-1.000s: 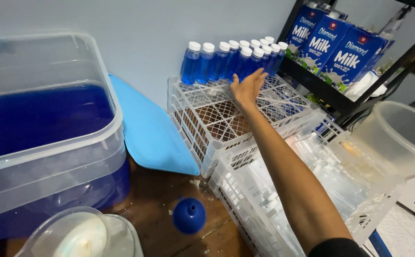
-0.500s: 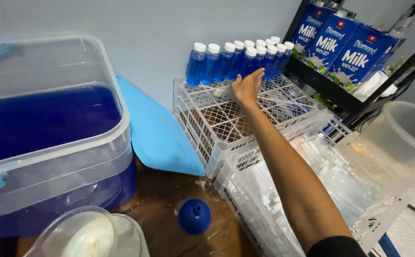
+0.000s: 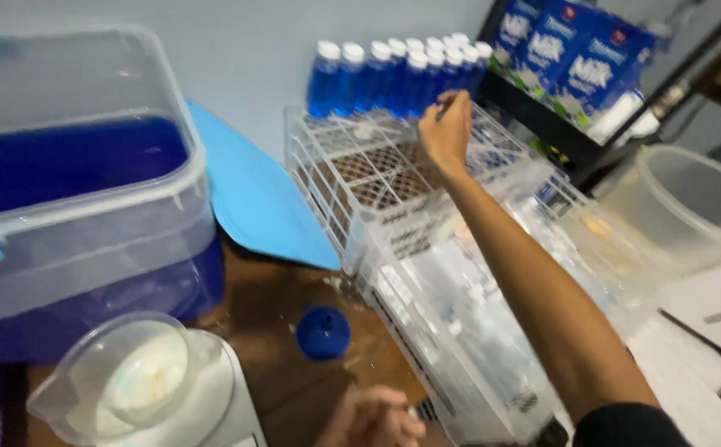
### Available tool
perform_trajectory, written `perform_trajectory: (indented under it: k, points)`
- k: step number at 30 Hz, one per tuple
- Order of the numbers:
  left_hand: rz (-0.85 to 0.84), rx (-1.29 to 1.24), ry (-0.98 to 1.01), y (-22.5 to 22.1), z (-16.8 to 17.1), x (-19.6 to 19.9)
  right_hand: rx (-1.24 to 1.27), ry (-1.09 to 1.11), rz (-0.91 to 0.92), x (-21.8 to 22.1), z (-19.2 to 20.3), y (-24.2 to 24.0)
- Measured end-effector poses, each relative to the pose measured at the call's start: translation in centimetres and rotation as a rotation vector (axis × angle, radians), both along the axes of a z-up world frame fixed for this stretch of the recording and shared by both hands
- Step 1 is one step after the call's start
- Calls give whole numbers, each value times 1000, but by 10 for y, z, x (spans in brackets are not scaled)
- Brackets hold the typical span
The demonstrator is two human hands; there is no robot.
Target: The person scoops blue liquid from a large container into a measuring cup on a scale, pours it through a funnel into small bottles, and caps the bottles.
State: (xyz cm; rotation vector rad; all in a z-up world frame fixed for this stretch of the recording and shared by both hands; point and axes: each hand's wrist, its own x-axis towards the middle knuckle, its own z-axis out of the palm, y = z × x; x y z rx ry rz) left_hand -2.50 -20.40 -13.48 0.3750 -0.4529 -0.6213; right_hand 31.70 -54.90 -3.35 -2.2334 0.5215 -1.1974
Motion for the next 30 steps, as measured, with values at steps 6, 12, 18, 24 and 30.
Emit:
perform_trajectory:
  k: [6, 12, 18, 24, 30]
  points:
    - [217, 995, 81, 4, 78, -10, 170, 99, 159, -135, 24, 31]
    - [380, 888, -99, 13, 110, -19, -159, 1149, 414, -233, 0, 54]
    - [447, 829, -137, 19, 102, -12, -340, 1404, 228, -259, -29, 71]
    - [567, 813, -264, 47, 135, -13, -225, 1347, 223, -269, -10, 71]
    - [694, 811, -278, 78, 158, -15, -73, 1031, 171, -314, 92, 123]
